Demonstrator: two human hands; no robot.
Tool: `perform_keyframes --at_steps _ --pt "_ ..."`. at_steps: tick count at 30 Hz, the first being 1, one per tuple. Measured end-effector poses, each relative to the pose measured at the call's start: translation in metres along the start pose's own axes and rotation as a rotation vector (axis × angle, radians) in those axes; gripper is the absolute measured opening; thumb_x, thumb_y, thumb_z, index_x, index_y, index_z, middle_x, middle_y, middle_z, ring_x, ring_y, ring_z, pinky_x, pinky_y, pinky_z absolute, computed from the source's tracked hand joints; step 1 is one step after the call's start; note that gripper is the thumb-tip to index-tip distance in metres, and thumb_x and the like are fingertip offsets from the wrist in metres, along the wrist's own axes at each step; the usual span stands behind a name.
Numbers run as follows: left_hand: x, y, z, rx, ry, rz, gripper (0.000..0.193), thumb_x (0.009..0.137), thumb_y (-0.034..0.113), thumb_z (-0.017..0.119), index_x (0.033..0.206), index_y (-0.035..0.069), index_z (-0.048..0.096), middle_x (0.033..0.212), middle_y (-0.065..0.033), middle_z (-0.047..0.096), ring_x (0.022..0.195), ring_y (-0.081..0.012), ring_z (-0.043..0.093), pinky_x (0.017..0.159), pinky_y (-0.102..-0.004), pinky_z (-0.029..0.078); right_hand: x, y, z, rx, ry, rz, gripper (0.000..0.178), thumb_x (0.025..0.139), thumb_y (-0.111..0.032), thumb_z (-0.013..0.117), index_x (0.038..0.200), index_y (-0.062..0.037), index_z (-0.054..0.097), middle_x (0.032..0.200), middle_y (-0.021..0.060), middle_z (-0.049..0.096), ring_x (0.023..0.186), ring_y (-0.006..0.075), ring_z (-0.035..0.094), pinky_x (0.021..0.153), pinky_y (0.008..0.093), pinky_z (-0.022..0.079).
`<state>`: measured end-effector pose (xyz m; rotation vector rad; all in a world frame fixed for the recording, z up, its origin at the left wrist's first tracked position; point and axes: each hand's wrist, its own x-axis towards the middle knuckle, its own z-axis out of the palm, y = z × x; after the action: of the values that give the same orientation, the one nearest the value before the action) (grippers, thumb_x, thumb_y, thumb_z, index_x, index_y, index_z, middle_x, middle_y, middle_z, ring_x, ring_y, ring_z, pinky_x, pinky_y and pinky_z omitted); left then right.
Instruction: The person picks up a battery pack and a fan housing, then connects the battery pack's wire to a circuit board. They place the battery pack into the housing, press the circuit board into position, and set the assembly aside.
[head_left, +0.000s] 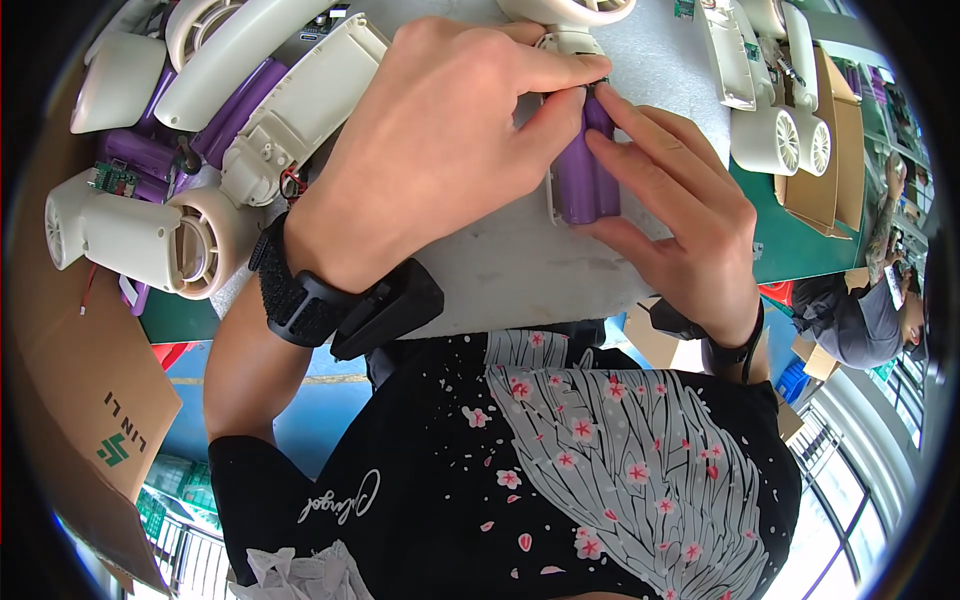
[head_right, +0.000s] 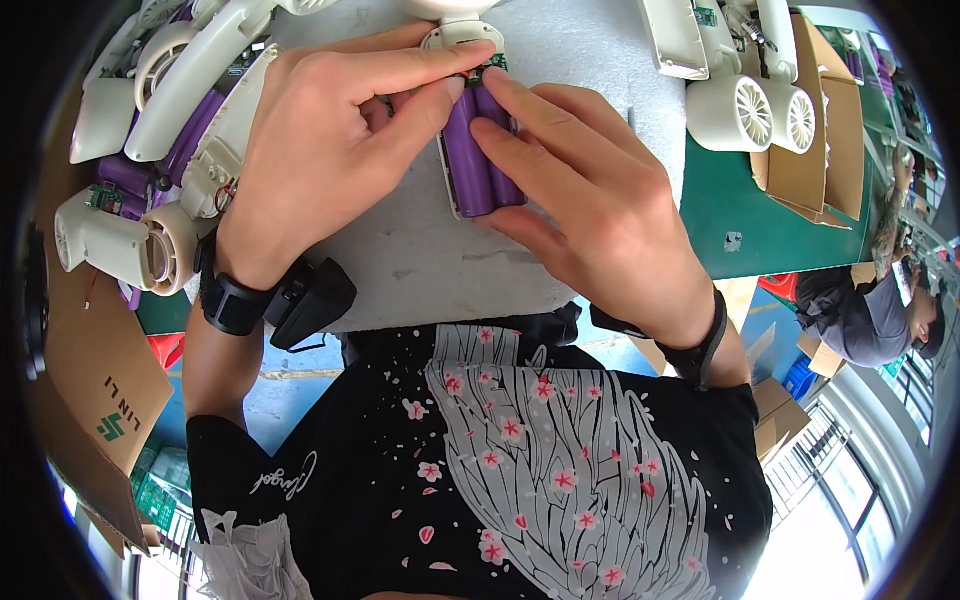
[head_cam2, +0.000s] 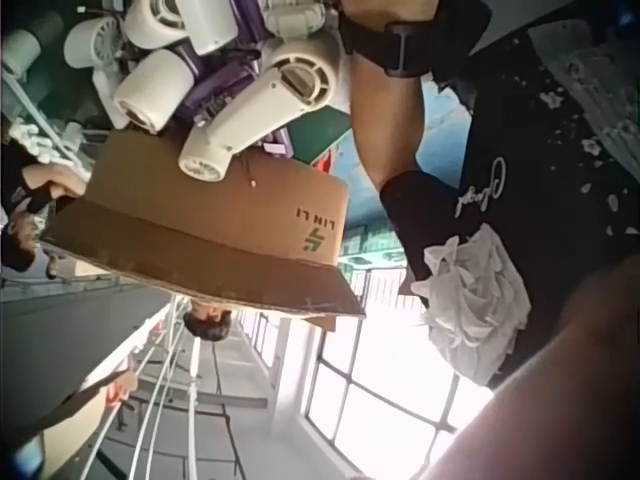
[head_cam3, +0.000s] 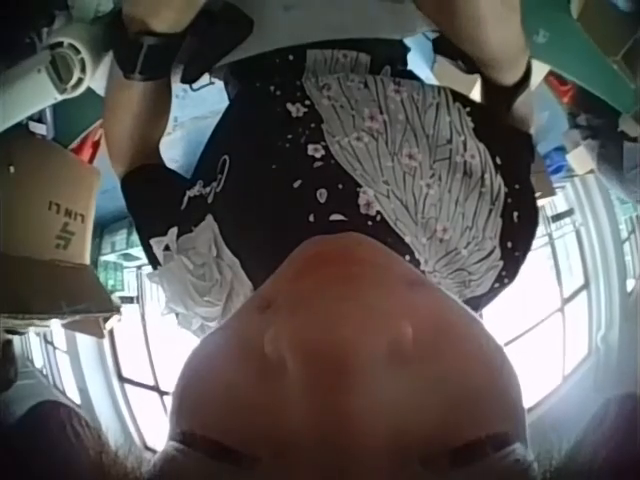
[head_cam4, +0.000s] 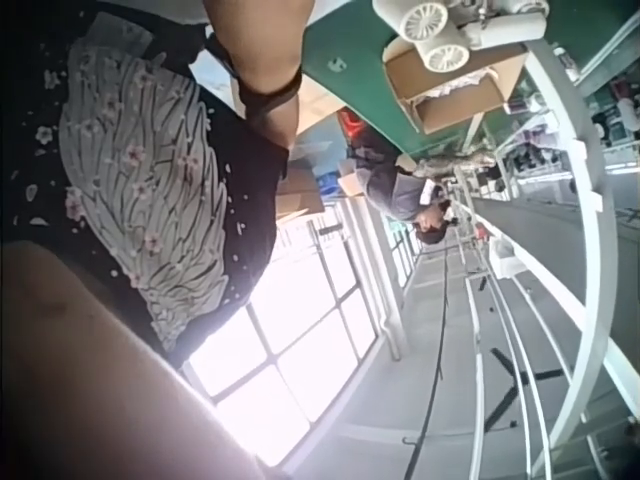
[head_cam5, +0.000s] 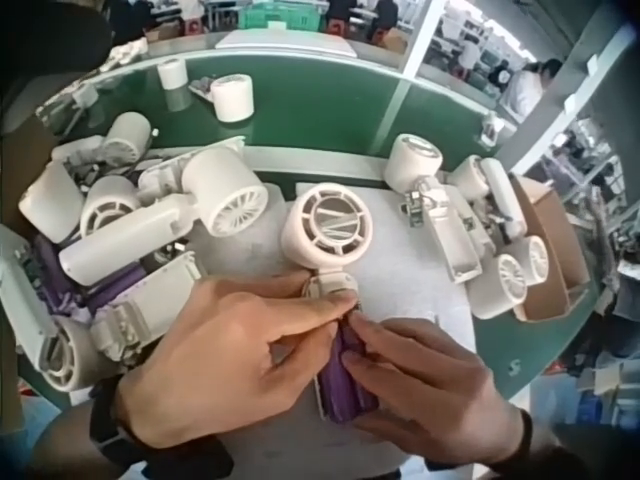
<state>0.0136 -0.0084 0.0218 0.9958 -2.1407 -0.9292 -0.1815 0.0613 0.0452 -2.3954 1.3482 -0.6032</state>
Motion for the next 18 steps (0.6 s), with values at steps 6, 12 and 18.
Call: perform_keyframes --at_steps 6,12,18 --pt "-0.002 -0.003 -0.001 -0.081 0.079 0.019 0.026 0.08 0.009 0.066 0.104 0.007 0.073 0.074 -0.0129 0.066 0.059 -0.0225 0.061 0.056 -0.0306 0.049 0.006 -0.003 -0.004 -0.027 0.019 -0.033 0.055 0.05 0.0 0.085 0.102 0.002 0.067 0.128 0.0181 0.061 0.108 0.0319 0.062 0.082 0.0353 0.057" --pt "-0.005 -0.01 0.003 -0.202 0.001 -0.082 0.037 0.081 0.006 0.07 0.118 0.01 0.069 0.079 -0.0036 0.066 0.061 -0.0056 0.055 0.059 -0.0204 0.048 0.009 0.006 -0.002 0.093 -0.014 -0.003 0.043 0.055 0.005 0.085 0.085 -0.0009 0.054 0.126 0.0235 0.057 0.107 0.0317 0.063 0.085 0.0384 0.058" --pt "-0.009 -0.004 0.002 -0.236 -0.032 -0.124 0.045 0.078 0.006 0.074 0.122 0.011 0.067 0.08 -0.0014 0.066 0.067 -0.0052 0.058 0.068 -0.0212 0.053 0.006 0.013 0.006 0.235 0.083 -0.05 0.053 0.046 0.002 0.086 0.086 -0.005 0.052 0.121 0.0202 0.057 0.093 0.0341 0.061 0.073 0.0381 0.053"
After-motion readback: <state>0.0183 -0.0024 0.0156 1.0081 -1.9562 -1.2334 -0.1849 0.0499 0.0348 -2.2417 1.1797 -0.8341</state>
